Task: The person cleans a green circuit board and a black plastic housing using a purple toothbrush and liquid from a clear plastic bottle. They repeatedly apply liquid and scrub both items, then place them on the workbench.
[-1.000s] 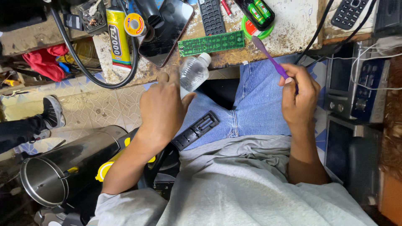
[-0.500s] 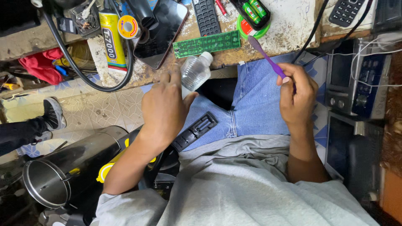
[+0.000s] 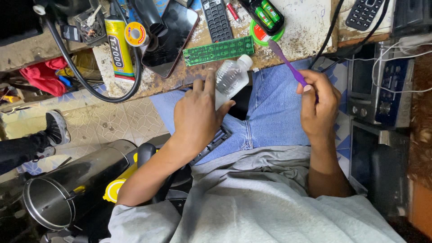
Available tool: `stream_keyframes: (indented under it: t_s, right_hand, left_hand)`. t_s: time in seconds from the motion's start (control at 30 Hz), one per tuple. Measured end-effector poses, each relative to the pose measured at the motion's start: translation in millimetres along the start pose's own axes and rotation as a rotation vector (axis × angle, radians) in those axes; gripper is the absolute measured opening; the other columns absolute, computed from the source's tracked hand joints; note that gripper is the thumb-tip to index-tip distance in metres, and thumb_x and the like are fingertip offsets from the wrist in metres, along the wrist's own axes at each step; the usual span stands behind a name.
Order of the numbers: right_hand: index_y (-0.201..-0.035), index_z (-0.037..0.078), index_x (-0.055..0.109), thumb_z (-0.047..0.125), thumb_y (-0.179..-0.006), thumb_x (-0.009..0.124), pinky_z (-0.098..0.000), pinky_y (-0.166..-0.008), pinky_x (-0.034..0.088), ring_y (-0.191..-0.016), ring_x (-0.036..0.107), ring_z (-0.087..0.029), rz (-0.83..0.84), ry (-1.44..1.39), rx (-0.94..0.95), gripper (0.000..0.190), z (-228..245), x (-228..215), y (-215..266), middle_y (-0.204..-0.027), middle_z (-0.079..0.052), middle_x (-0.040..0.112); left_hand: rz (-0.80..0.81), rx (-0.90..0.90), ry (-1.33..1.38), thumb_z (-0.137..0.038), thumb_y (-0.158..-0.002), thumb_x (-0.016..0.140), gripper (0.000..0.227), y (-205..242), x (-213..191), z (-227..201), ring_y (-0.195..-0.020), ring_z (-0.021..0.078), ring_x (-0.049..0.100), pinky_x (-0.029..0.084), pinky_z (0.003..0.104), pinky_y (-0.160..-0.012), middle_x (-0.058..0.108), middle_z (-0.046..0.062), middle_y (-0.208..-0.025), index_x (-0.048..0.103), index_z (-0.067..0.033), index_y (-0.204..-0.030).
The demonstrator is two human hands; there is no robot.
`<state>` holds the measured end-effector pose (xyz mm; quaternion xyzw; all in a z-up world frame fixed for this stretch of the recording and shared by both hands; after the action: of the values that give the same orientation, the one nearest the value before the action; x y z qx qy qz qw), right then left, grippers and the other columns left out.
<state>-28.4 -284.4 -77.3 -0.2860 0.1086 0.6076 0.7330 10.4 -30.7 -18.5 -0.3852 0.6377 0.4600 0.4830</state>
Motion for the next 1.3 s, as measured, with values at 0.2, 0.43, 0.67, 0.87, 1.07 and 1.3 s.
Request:
stream_keyframes:
  t_s: [0.2, 0.43, 0.67, 0.87, 1.07, 1.3]
  right_hand:
    - [-0.128, 0.003, 0.068, 0.031, -0.1, 0.063, -0.0305, -0.059, 0.041, -0.063, 0.046, -0.015, 0.044, -0.308, 0.234, 0.04, -4.9, 24.1, 16.8, -0.071, -0.008, 0.057]
    - [-0.119, 0.001, 0.063, 0.038, -0.089, 0.078, -0.024, -0.059, 0.041, -0.067, 0.048, -0.01, 0.012, -0.43, 0.217, 0.05, 21.0, 19.5, -2.4, -0.08, -0.004, 0.055]
    - [-0.122, -0.007, 0.057, 0.035, -0.089, 0.085, -0.0311, -0.065, 0.04, -0.085, 0.053, -0.021, -0.256, -0.155, 0.033, 0.061, 17.2, 2.9, -25.2, -0.104, -0.017, 0.062]
    - [-0.129, 0.001, 0.055, 0.023, -0.1, 0.087, -0.0264, -0.056, 0.025, -0.067, 0.029, -0.009, -0.294, -0.099, 0.065, 0.049, 2.9, -3.2, -56.9, -0.085, -0.001, 0.039]
    - [-0.132, -0.001, 0.051, 0.033, -0.105, 0.079, -0.0289, -0.056, 0.021, -0.067, 0.032, -0.011, -0.257, -0.158, -0.064, 0.052, -2.6, 5.7, -79.6, -0.084, -0.006, 0.044]
    - [-0.14, 0.008, 0.046, 0.041, -0.108, 0.064, -0.0411, -0.069, 0.05, -0.079, 0.057, -0.029, -0.432, -0.08, -0.2, 0.049, 0.2, 14.1, -43.2, -0.101, -0.018, 0.054]
  left_hand:
    - [-0.129, 0.085, 0.647, -0.049, -0.087, 0.077, 0.082, 2.4, -3.5, -20.6, -0.09, 0.0567, 0.067, 0.055, 0.068, -0.072, 0.064, 0.027, -0.105, 0.049, 0.0022, -0.145]
    - [-0.215, 0.347, 0.795, -0.046, -0.089, 0.077, 0.082, 0.0, 43.7, -26.6, -0.129, 0.0439, 0.057, 0.043, 0.051, -0.112, 0.062, 0.027, -0.128, 0.046, 0.0056, -0.145]
    - [-0.486, 0.335, 0.36, -0.061, -0.097, 0.075, 0.082, -36.7, 17.6, 37.6, -0.144, 0.0376, 0.041, 0.031, 0.059, -0.125, 0.05, 0.016, -0.151, 0.048, -0.0018, -0.146]
    - [-0.403, 0.258, 0.221, -0.035, -0.103, 0.081, 0.051, -45.1, 34.3, 87.9, -0.153, 0.047, 0.02, 0.021, 0.064, -0.127, 0.027, 0.02, -0.165, 0.062, 0.0005, -0.134]
    - [-0.388, 0.289, 0.283, -0.03, -0.109, 0.073, 0.042, -45.4, 37.3, 91.7, -0.155, 0.0458, 0.016, 0.017, 0.065, -0.129, 0.024, 0.02, -0.166, 0.061, 0.0011, -0.135]
    - [-0.428, 0.248, 0.4, -0.026, -0.102, 0.088, 0.041, -23.7, 42.4, 92.5, -0.155, 0.0451, 0.017, 0.02, 0.069, -0.13, 0.026, 0.019, -0.164, 0.063, -0.0004, -0.122]
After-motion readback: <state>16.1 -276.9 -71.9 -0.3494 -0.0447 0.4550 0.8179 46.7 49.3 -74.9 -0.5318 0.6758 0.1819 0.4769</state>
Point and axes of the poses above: each hand's wrist, its own y-axis away from the middle knuckle, its own x-axis out of the palm, z = x × y, the point moved 2 cm from there along -y, towards the middle knuckle
